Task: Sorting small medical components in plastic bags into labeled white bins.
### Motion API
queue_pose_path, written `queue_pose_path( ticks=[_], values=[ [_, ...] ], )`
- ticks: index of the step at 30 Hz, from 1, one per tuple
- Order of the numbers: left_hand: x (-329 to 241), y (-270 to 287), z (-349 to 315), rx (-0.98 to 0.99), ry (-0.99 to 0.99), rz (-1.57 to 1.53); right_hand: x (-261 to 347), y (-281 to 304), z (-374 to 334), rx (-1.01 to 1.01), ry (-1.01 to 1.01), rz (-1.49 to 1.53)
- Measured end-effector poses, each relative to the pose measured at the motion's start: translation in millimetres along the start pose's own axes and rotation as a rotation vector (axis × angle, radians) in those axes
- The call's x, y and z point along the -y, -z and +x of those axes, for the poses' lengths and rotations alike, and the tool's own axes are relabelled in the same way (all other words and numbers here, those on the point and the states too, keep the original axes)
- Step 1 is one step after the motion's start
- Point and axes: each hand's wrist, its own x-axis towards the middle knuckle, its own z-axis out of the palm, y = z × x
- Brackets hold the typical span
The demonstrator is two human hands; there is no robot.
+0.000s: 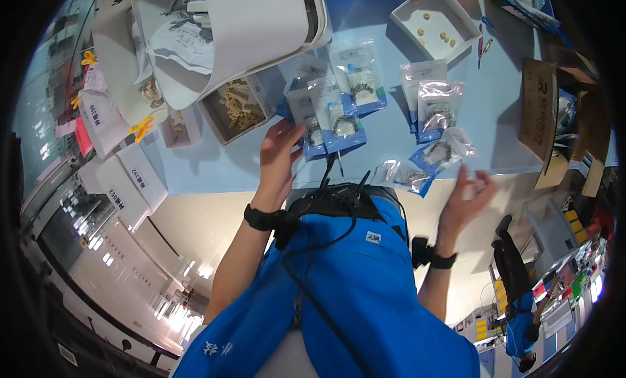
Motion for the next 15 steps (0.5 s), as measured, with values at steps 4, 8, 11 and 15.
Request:
queue_pose_path(
  ticks=[4,8,11,15],
  values=[
    [5,11,-6,0.046,0.015,-0.032,-2,-23,-25,0.234,-0.126,0.151],
    [2,14,-13,0.052,0.066,0.006,9,-22,-21,0.318,0.069,0.001],
    [-2,21,-25,0.085,-0.001,0.112,10,-6,-39,0.427,0.227,-0.042],
    [-8,18,-29,0.024,-0.28,0.614,16,-12,-15,0.415,0.25,-0.177]
  ],
)
